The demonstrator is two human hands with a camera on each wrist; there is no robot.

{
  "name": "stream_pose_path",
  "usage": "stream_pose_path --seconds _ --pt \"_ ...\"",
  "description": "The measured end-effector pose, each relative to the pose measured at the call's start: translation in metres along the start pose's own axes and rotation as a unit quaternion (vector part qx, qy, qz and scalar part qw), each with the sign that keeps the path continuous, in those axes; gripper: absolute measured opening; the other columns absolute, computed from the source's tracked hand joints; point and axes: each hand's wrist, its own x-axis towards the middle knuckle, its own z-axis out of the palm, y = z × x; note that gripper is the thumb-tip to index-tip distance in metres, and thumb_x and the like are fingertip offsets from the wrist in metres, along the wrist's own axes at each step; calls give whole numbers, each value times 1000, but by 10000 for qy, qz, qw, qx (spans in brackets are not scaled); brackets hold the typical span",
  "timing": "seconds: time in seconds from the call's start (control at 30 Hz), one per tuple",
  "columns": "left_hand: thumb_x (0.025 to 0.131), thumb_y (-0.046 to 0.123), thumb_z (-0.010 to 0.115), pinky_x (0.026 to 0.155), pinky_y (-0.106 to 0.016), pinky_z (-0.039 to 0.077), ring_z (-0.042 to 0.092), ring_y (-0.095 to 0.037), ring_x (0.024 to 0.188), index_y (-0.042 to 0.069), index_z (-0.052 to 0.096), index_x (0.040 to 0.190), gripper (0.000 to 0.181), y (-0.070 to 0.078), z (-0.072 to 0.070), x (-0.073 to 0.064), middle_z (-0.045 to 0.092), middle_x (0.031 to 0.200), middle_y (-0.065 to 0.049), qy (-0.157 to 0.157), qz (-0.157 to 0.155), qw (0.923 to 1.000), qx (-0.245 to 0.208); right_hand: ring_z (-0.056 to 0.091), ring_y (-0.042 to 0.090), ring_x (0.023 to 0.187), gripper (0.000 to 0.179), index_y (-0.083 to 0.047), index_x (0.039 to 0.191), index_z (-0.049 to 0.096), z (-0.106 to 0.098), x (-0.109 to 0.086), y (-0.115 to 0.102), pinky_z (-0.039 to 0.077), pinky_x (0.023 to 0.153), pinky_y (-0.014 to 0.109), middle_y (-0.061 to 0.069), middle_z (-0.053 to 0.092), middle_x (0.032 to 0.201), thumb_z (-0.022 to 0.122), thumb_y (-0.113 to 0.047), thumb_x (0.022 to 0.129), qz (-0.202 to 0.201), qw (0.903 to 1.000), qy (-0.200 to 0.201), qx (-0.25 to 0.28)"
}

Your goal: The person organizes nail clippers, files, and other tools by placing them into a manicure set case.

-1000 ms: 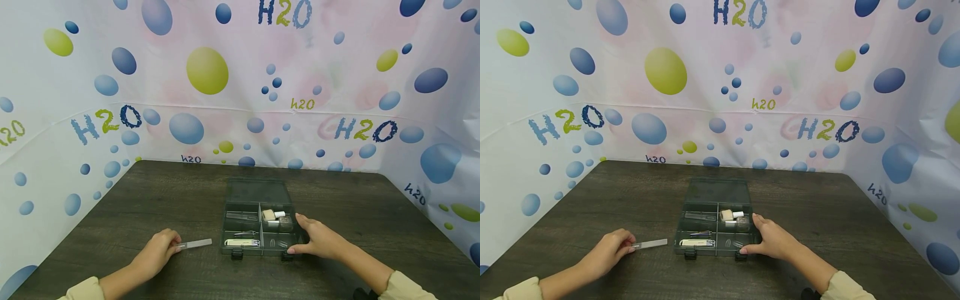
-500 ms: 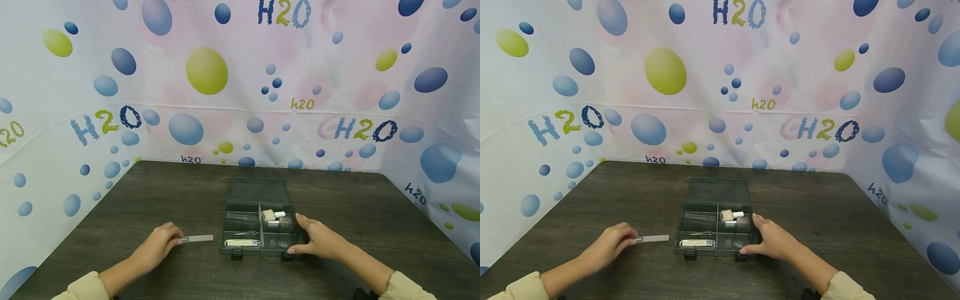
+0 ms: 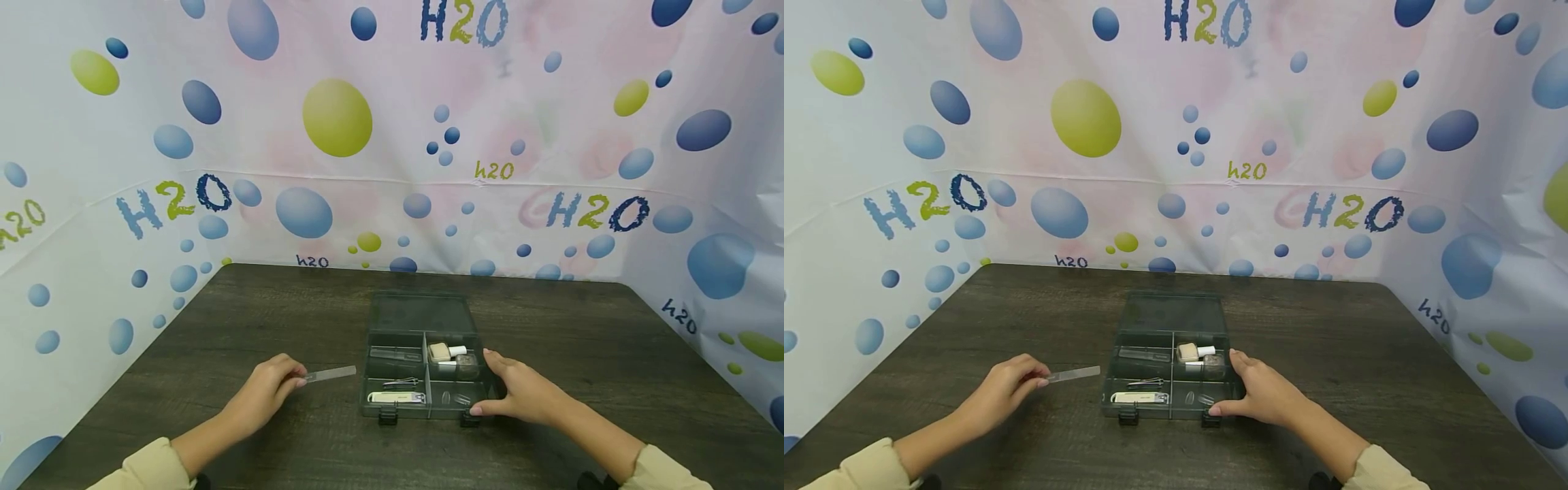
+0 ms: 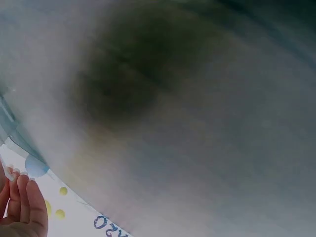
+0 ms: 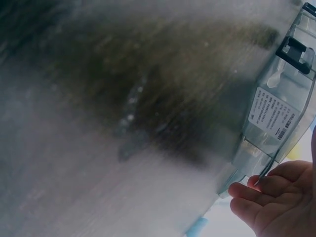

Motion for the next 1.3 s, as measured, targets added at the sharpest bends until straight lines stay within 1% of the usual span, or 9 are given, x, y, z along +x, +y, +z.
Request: stream_pose_path --seconds 0.2,0.33,0.47,0.7,0.87,1.07,1.2,1.3 --pt "82 1 65 58 -15 49 55 -4 68 2 66 86 4 6 4 6 61 83 -2 284 -251 9992 -135 42 45 126 106 11 139 32 1 -1 0 41 97 55 32 36 140 65 -64 71 -26 9998 125 -118" --pt "81 0 65 56 -14 47 50 1 66 1 66 86 5 11 7 10 59 80 -1 316 -401 9983 -273 40 45 128 106 11 139 33 1 -2 -1 40 99 56 31 36 141 66 -64 71 -49 9997 172 -176" --pt "82 1 64 56 -15 47 49 1 66 1 66 87 5 15 9 14 59 81 -1 276 -502 9976 -395 39 45 129 106 11 138 34 2 -2 -1 39 99 57 31 36 141 65 -64 71 -43 9996 185 -201" --pt "83 1 64 57 -14 47 50 0 67 -1 65 88 5 20 17 20 60 82 -3 254 -309 9984 -395 37 45 129 105 10 138 35 2 -2 -1 38 99 58 31 36 141 65 -65 71 -40 9993 190 -316" --pt "83 2 64 56 -15 46 48 0 67 0 65 88 5 24 24 26 60 82 -3 226 -317 9980 -493 35 46 131 104 9 138 35 2 -2 -1 37 99 59 31 35 142 64 -65 72 -19 9992 151 -371" --pt "84 3 63 58 -16 47 51 -2 69 1 66 89 6 28 31 35 61 85 -4 175 -275 9976 -611 34 46 131 102 9 138 35 2 -2 -1 36 99 60 31 35 142 64 -64 72 -14 9991 149 -394" --pt "85 4 63 58 -17 47 52 -4 69 2 66 89 6 32 34 41 61 85 -4 171 -290 9976 -607 34 46 131 103 8 139 35 2 -2 -1 36 99 60 30 35 142 64 -64 72 7 9989 167 -439" --pt "85 5 63 58 -17 47 52 -5 69 3 66 89 6 33 36 45 60 85 -3 180 -232 9979 -569 34 46 131 103 8 139 35 3 -2 -1 36 99 61 30 35 142 64 -65 72 8 9989 171 -432"
